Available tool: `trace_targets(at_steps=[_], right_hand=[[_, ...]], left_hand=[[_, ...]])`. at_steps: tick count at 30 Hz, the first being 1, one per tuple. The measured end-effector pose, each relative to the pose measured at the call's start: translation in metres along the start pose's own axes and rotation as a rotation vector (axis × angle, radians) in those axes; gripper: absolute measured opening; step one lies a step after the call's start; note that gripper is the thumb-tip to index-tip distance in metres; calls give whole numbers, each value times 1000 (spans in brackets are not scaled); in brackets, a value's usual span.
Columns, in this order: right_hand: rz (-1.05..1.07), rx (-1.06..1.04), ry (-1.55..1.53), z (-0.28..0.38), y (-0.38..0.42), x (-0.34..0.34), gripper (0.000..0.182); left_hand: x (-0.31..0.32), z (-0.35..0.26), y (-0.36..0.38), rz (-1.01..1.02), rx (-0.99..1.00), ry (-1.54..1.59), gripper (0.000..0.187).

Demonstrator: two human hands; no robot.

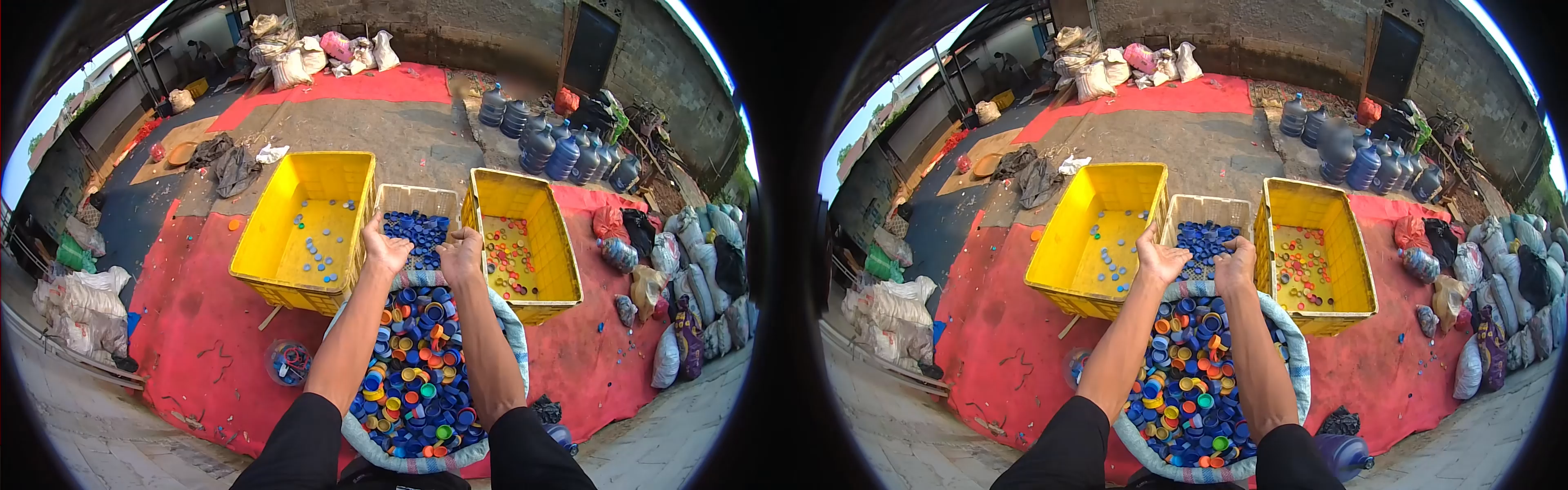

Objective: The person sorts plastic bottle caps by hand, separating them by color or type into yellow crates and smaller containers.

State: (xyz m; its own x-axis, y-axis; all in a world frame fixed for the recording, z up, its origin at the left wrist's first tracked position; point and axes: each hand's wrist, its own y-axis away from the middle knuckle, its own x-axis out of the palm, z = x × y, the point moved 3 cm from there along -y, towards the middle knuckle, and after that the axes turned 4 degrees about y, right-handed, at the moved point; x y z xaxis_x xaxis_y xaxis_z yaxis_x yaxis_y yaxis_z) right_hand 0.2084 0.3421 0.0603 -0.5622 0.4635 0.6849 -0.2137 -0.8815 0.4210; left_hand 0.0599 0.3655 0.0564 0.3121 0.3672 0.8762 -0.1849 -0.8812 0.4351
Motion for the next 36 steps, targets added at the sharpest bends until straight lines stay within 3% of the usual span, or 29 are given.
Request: trace_targets(at_steps=[3,4,7,8,9,11,19,25,27,33,36], right_hand=[[156,-67,135,-1,8,-38,55],[129,-71,80,3,24,-45,63],[81,-112,65,12,72,-62,69],[59,-102,56,13,80,-74,72],[88,-131,62,14,90,-83,73],[144,-181,76,16,116,-100,74],[45,-318,500,18,200,-153,46],[-3,-555,1264,-4,230,-180,27],[63,-741,1453,-12,235,-184,28],[273,-955,1695,-31,255,-168,32],[398,-905,1760,-46,264,-157,34]], left_hand=[[-18,-4,14,30,40,-133,112],[-21,-5,25,-48,82,-182,94],[-46,-9,51,60,135,-179,61],[-55,-11,63,103,124,-155,35],[-65,-12,76,103,136,-160,31],[-85,-12,100,86,193,-249,28],[-129,10,214,55,400,-576,29],[-160,39,265,3,412,-717,23],[-166,45,276,5,421,-781,18],[-182,52,301,-46,452,-835,13],[-183,47,311,-65,508,-830,13]])
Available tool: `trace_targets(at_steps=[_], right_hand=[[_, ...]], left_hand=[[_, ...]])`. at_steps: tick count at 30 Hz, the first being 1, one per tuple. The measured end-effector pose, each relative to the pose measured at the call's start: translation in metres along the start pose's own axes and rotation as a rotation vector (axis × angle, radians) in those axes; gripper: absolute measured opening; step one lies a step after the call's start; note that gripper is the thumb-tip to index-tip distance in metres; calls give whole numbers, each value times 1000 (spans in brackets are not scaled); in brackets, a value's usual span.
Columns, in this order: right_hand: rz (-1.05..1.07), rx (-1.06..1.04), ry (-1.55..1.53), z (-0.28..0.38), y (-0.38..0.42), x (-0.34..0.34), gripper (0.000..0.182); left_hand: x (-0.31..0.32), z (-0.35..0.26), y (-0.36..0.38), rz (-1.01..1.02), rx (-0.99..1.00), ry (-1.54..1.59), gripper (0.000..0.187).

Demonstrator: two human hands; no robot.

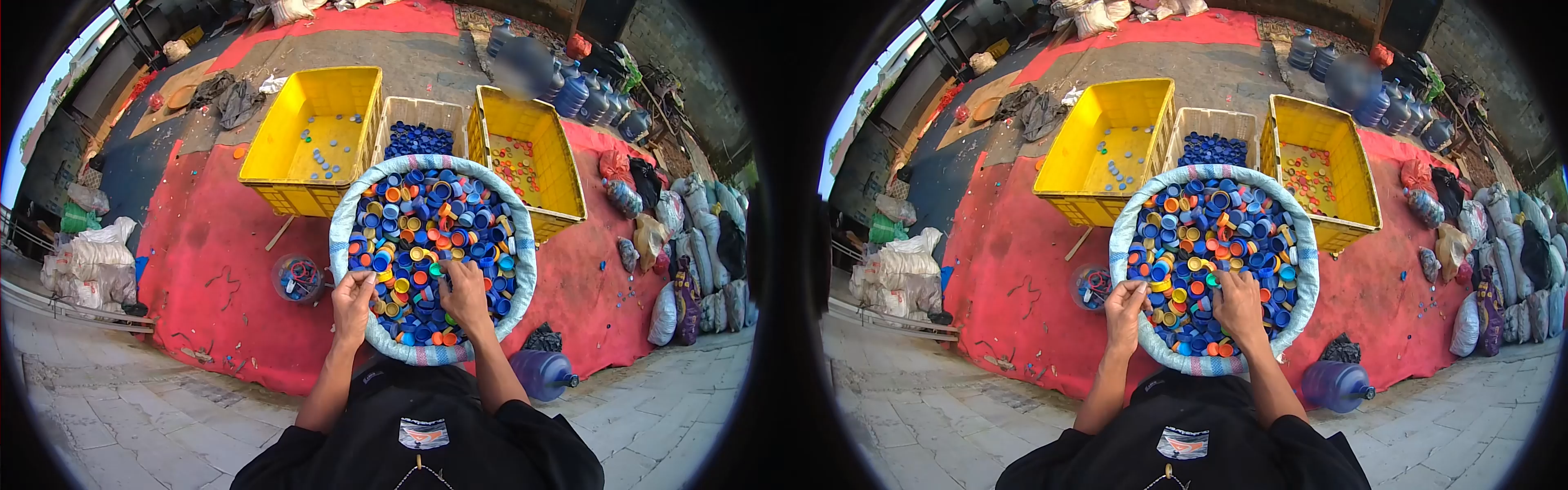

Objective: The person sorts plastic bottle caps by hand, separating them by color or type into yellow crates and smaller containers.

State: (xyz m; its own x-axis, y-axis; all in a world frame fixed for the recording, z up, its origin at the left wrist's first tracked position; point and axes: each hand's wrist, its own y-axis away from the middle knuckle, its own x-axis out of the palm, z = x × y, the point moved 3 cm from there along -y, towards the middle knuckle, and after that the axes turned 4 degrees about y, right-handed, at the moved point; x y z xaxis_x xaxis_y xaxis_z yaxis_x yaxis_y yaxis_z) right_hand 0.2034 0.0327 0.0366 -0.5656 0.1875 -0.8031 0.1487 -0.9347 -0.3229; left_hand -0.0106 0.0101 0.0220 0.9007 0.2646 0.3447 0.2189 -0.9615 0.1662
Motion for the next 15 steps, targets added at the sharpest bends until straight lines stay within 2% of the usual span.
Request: trace_targets(at_steps=[6,9,15], right_hand=[[41,-68,35,18,-10,24,37],[84,-98,151,16,-11,36,34],[91,-169,179,15,-11,36,30]], left_hand=[[-15,-2,8,-58,46,-55,14],[-17,1,11,-51,41,-81,13],[-17,3,8,-60,55,-156,15]])
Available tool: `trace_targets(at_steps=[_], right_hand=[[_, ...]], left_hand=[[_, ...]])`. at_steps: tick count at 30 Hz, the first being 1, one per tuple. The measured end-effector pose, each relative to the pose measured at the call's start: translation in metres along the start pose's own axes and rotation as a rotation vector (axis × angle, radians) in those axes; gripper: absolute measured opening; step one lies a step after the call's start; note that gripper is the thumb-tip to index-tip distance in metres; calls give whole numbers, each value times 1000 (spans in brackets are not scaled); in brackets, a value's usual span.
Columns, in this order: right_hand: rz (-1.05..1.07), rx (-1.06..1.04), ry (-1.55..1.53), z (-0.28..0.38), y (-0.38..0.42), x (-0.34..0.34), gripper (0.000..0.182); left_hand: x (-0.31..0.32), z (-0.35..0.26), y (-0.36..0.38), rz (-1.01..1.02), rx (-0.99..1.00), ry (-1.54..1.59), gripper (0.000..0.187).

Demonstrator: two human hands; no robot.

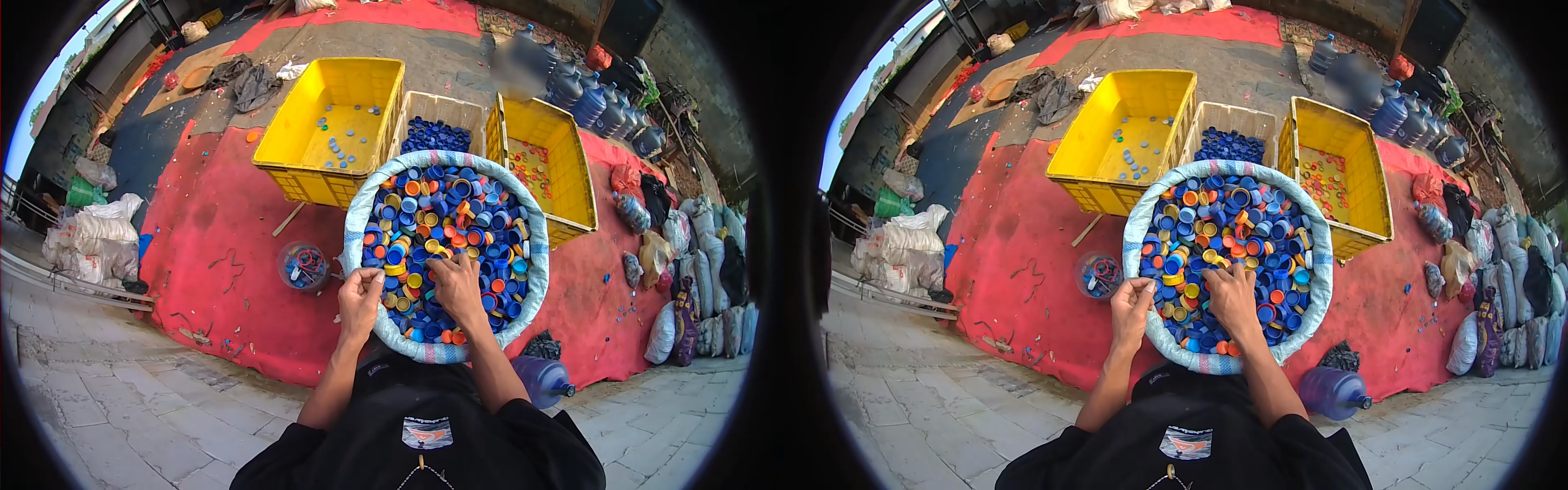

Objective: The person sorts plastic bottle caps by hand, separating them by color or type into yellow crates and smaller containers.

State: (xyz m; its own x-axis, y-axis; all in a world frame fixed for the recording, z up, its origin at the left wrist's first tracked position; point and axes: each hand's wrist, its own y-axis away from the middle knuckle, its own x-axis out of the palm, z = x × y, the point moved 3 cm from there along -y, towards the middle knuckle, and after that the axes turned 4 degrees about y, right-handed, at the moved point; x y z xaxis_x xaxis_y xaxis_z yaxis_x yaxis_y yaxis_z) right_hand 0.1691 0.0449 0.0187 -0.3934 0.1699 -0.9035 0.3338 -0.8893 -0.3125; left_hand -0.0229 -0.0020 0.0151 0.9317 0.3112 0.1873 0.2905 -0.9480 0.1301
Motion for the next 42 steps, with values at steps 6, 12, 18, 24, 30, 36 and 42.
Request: trace_targets(at_steps=[6,12,18,24,30,36,42], right_hand=[[-48,55,-92,-4,1,-8,33],[-231,660,-1263,-34,22,-15,36],[-302,883,-1948,-55,53,-25,25],[-274,925,-2062,-54,69,-32,24],[-260,922,-1937,-51,65,-38,21],[-157,906,-1657,-56,52,-29,24],[-30,623,-697,-58,13,-35,28]], left_hand=[[16,-4,-12,54,73,-87,16],[52,-2,-51,146,312,-523,19],[104,13,-93,371,596,-829,39],[136,19,-109,583,672,-1096,44],[143,28,-112,593,625,-1221,34],[134,40,-117,573,561,-969,24],[93,36,-110,381,22,-220,16]])
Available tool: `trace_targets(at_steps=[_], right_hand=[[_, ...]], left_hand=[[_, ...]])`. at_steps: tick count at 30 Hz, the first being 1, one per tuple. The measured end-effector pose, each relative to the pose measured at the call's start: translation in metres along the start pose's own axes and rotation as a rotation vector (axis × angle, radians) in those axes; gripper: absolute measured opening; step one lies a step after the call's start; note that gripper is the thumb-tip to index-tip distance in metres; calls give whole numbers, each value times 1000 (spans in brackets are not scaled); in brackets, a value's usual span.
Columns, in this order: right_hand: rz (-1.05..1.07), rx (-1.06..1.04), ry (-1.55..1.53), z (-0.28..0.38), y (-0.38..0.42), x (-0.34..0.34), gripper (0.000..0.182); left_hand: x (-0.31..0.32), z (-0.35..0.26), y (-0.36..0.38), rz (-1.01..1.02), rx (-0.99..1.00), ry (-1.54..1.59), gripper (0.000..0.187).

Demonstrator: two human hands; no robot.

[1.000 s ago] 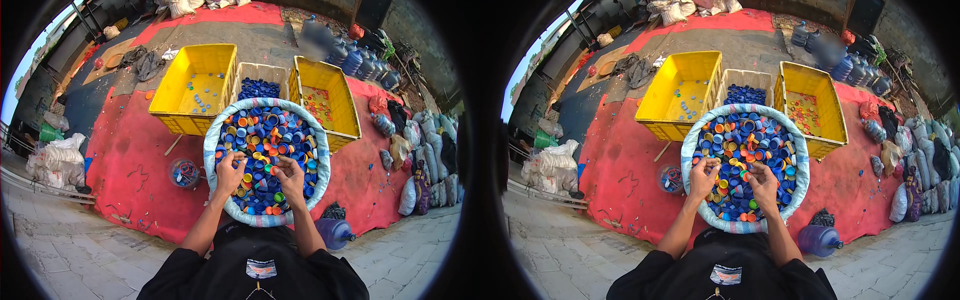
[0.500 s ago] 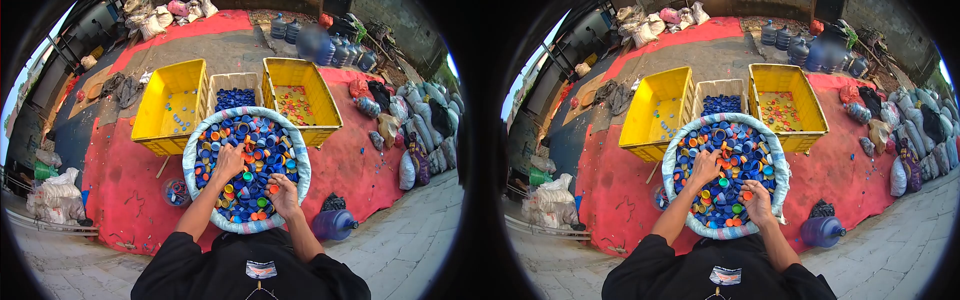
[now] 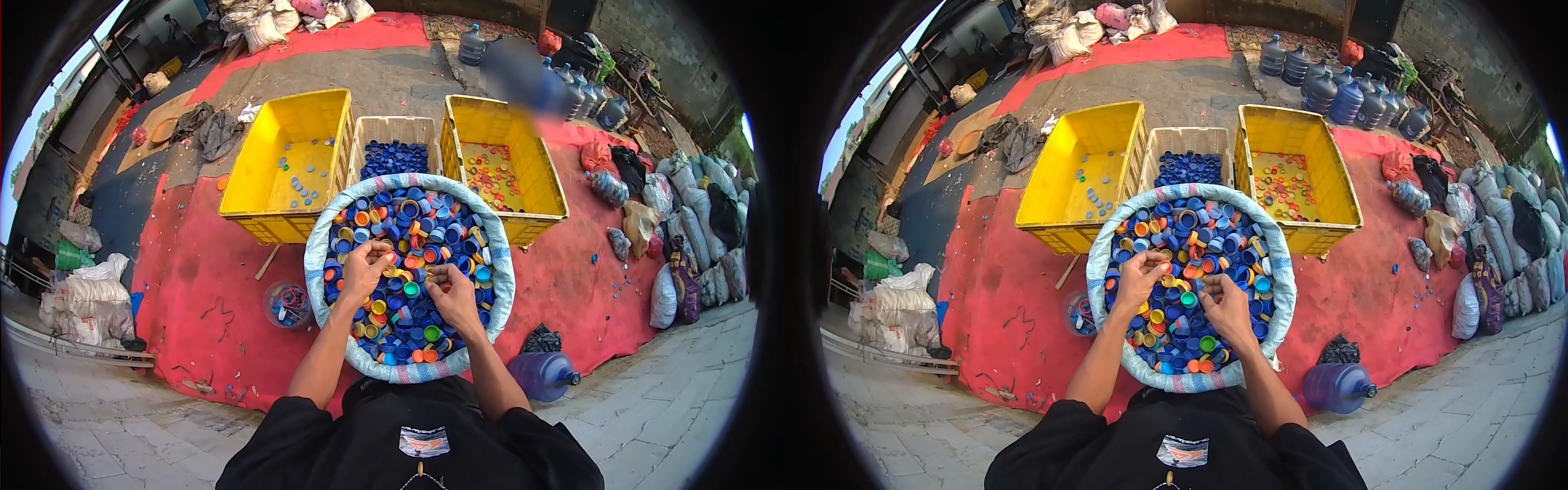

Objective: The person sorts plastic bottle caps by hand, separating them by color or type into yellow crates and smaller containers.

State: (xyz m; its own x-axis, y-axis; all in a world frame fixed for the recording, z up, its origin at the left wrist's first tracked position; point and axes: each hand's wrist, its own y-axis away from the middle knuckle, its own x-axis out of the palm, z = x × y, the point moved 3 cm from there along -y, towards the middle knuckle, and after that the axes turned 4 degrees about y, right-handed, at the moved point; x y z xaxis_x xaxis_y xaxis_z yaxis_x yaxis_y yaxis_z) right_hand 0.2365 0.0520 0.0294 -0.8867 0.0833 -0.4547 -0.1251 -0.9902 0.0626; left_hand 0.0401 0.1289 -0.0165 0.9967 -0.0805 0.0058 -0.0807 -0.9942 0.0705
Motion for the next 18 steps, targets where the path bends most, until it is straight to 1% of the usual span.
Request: trace_targets(at_steps=[1,3,6,7,9,10,11,13,16,17,18], right_hand=[[3,-13,108,8,-6,0,27],[-4,-162,261,9,-20,8,28],[-6,-347,469,22,-40,22,25],[-4,-398,533,27,-44,29,23],[-4,-501,672,29,-52,44,17],[24,-492,725,27,-56,50,16],[52,-483,778,27,-58,55,15],[67,-488,869,21,-61,64,10],[40,-446,899,9,-66,70,13],[53,-416,905,4,-68,73,17],[54,-457,893,5,-67,72,18]], left_hand=[[-5,-7,8,-12,-94,216,16],[-15,-22,29,-32,-276,651,17],[-32,-20,48,26,-328,944,18],[-35,-18,53,46,-322,981,15],[-39,-19,65,-8,-319,1076,15],[-39,-21,68,-31,-311,1124,16],[-40,-19,70,-80,-356,1141,14],[-45,-10,73,-125,-372,1062,12],[-45,-8,76,-162,-354,962,9],[-46,-5,76,-169,-347,931,9],[-45,-6,76,-172,-339,899,8]])
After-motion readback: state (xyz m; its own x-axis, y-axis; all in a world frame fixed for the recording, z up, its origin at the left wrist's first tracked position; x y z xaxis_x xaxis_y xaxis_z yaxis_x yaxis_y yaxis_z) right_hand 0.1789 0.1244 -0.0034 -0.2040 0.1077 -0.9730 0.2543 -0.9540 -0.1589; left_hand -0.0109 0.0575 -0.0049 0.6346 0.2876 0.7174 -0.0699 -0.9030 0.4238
